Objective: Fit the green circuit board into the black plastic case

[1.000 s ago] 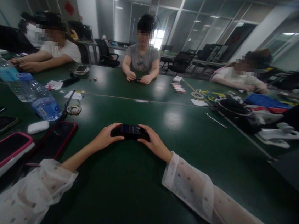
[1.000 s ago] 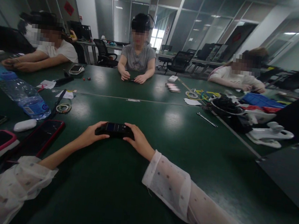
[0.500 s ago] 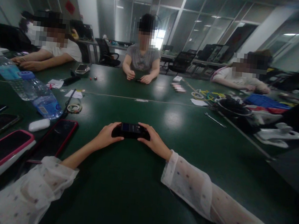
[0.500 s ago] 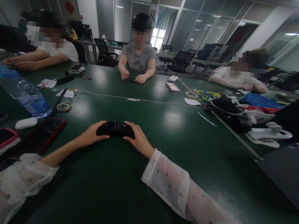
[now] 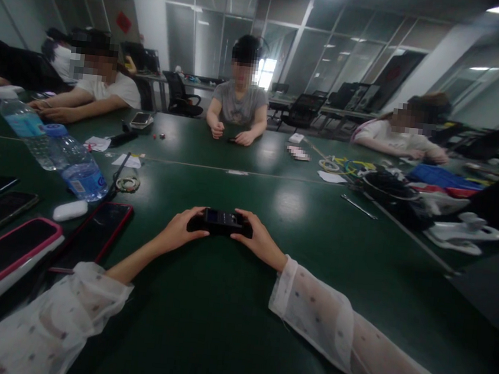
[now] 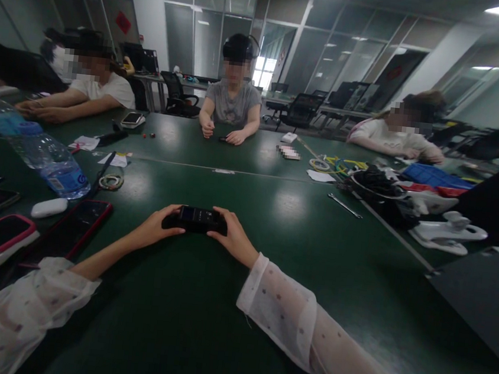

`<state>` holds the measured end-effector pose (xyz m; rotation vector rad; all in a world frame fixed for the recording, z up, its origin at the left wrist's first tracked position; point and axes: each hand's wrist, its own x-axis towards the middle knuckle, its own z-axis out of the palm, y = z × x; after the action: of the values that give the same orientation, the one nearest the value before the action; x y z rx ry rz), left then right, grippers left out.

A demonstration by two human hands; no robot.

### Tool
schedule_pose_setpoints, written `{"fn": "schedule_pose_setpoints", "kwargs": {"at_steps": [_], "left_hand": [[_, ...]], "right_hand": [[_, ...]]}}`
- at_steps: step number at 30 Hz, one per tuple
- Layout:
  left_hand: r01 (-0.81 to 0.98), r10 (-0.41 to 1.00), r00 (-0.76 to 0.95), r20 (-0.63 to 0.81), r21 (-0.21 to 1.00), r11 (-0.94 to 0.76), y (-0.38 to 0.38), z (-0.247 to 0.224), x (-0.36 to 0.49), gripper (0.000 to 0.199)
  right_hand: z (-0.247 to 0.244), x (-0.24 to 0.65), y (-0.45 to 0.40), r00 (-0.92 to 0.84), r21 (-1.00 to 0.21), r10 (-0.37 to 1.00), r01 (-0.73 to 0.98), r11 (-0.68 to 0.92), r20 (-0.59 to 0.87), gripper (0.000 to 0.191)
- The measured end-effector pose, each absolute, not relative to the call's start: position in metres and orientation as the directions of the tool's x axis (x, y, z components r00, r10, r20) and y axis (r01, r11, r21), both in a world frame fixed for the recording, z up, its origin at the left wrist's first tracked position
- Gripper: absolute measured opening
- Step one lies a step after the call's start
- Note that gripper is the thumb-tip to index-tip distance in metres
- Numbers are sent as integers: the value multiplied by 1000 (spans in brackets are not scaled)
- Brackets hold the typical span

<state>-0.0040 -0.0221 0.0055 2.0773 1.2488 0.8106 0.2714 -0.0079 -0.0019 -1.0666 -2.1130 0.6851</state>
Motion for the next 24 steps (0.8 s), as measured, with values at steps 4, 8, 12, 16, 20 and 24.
{"fn": "schedule_pose_setpoints", "kwargs": {"at_steps": [4,8,12,16,20,24], "left_hand": [[541,900,377,221,736,-407,-22,6,-4,68],[540,907,363,212,746,-390,-21,4,-4,68],[545,905,365,218,738,-398,-20,3,-4,57],[553,893,381,239,715,-427,-20,3,-5,52],[569,893,387,230,703,-427,-21,4,-5,51],[572,898,379,222,707,-416,-21,4,-4,51]], "right_hand": [[0,271,-8,-446,-696,824,465,547,350,55],[5,269,-11,-408,-717,820,417,559,402,53],[8,268,-13,-255,-731,830,393,557,495,52],[1,273,-7,-42,-738,835,447,507,548,52],[-12,280,5,52,-724,836,530,441,547,49],[-21,285,12,54,-695,862,618,367,503,47]]}}
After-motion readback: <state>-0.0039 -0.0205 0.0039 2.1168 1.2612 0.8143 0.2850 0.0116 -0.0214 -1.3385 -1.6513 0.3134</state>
